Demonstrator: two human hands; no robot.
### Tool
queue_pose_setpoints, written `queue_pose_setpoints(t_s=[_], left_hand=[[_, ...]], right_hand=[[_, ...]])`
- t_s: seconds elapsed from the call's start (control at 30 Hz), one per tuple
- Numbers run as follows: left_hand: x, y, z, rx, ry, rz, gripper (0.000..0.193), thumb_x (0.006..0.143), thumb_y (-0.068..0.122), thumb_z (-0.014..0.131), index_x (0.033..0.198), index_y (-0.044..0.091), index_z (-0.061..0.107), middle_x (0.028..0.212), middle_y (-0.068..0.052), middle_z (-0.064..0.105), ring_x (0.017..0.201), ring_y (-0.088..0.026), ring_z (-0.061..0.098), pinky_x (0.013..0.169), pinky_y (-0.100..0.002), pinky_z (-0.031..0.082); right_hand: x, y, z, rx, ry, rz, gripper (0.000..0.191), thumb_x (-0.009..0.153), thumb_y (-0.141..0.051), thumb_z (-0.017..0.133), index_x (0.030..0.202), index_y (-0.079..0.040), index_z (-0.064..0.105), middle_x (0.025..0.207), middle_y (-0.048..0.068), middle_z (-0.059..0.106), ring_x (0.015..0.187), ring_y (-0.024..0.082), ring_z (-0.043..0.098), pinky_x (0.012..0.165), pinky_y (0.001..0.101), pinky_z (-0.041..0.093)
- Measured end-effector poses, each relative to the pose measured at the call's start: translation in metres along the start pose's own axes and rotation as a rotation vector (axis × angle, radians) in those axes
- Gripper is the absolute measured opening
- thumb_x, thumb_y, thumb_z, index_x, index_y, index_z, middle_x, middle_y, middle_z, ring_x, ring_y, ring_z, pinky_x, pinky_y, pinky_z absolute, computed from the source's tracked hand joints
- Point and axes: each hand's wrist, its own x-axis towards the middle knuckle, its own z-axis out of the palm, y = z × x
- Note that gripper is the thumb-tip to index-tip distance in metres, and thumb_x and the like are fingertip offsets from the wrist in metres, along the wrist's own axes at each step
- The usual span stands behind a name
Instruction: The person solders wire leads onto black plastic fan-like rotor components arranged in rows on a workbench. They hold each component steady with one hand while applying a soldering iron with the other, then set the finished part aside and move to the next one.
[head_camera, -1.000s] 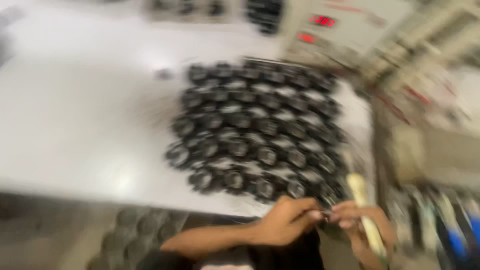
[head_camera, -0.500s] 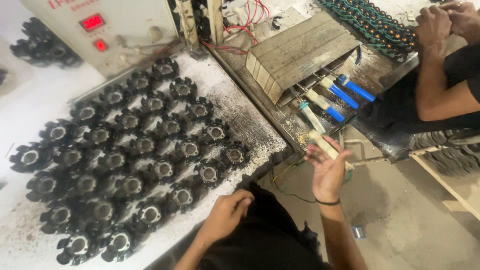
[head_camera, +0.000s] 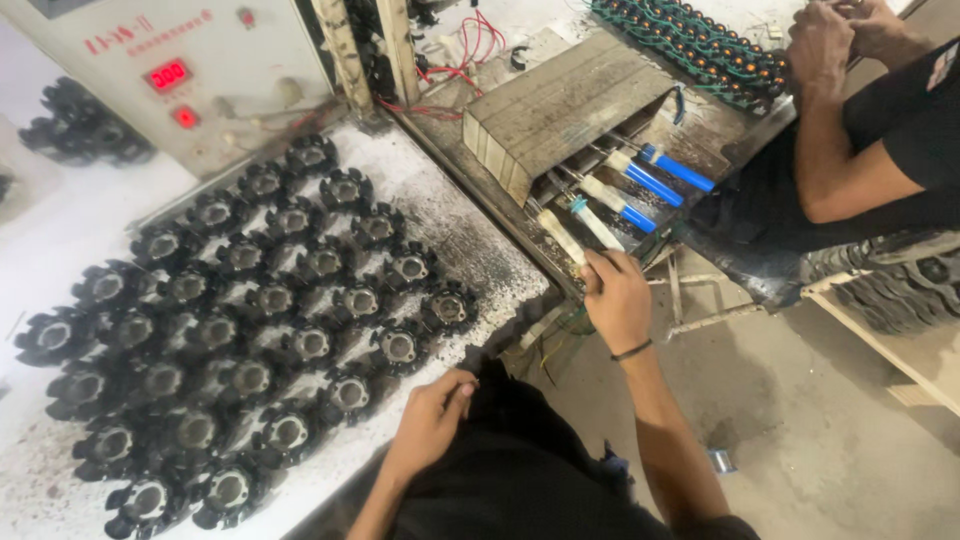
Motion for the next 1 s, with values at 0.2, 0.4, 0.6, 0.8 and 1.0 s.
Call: queue_pose_setpoints(t_s=[0.2, 0.4, 0.6, 0.8, 1.0], left_hand=[[-0.006, 0.003, 0.005, 0.046, 0.034, 0.044, 0.011, 0.098, 0.014, 0.06, 0.101, 0.007, 0.067, 0.06, -0.013, 0.063, 0.052, -0.027, 0.064, 0.054, -0.039, 0.049], [-0.005, 0.004, 0.004, 0.035, 0.055, 0.034, 0.01, 0.098, 0.013, 0.061, 0.102, 0.007, 0.067, 0.061, -0.013, 0.065, 0.054, -0.029, 0.065, 0.055, -0.04, 0.05], [-0.006, 0.0, 0.001, -0.01, 0.047, 0.071, 0.01, 0.097, 0.012, 0.062, 0.102, 0.006, 0.068, 0.064, -0.013, 0.065, 0.057, -0.027, 0.067, 0.056, -0.038, 0.052], [-0.004, 0.001, -0.005, -0.016, 0.01, 0.06, 0.011, 0.098, 0.012, 0.062, 0.102, 0.005, 0.069, 0.064, -0.013, 0.065, 0.056, -0.026, 0.065, 0.056, -0.038, 0.051], [-0.005, -0.003, -0.006, -0.047, -0.034, 0.016, 0.012, 0.1, 0.015, 0.06, 0.101, 0.006, 0.068, 0.063, -0.009, 0.065, 0.056, -0.02, 0.062, 0.056, -0.033, 0.05]], right_hand=[[0.053, 0.03, 0.0, -0.035, 0.007, -0.057, 0.014, 0.09, -0.015, 0.077, 0.103, -0.011, 0.078, 0.102, 0.01, 0.071, 0.098, 0.033, 0.066, 0.085, 0.0445, 0.054], [0.074, 0.066, 0.017, -0.143, -0.159, -0.064, 0.028, 0.084, -0.031, 0.085, 0.098, -0.008, 0.078, 0.098, 0.015, 0.069, 0.096, 0.038, 0.064, 0.078, 0.0502, 0.051], [0.053, 0.064, 0.039, -0.109, -0.073, -0.035, 0.029, 0.088, -0.028, 0.08, 0.108, -0.008, 0.077, 0.102, 0.014, 0.068, 0.1, 0.038, 0.063, 0.086, 0.0492, 0.051], [0.069, 0.066, 0.017, -0.107, -0.064, -0.081, 0.025, 0.089, -0.03, 0.08, 0.106, -0.012, 0.078, 0.101, 0.011, 0.068, 0.099, 0.036, 0.064, 0.082, 0.0506, 0.049], [0.084, 0.071, 0.011, -0.083, -0.135, 0.021, 0.03, 0.094, -0.021, 0.074, 0.123, -0.016, 0.077, 0.11, 0.012, 0.069, 0.102, 0.035, 0.061, 0.087, 0.0469, 0.051]])
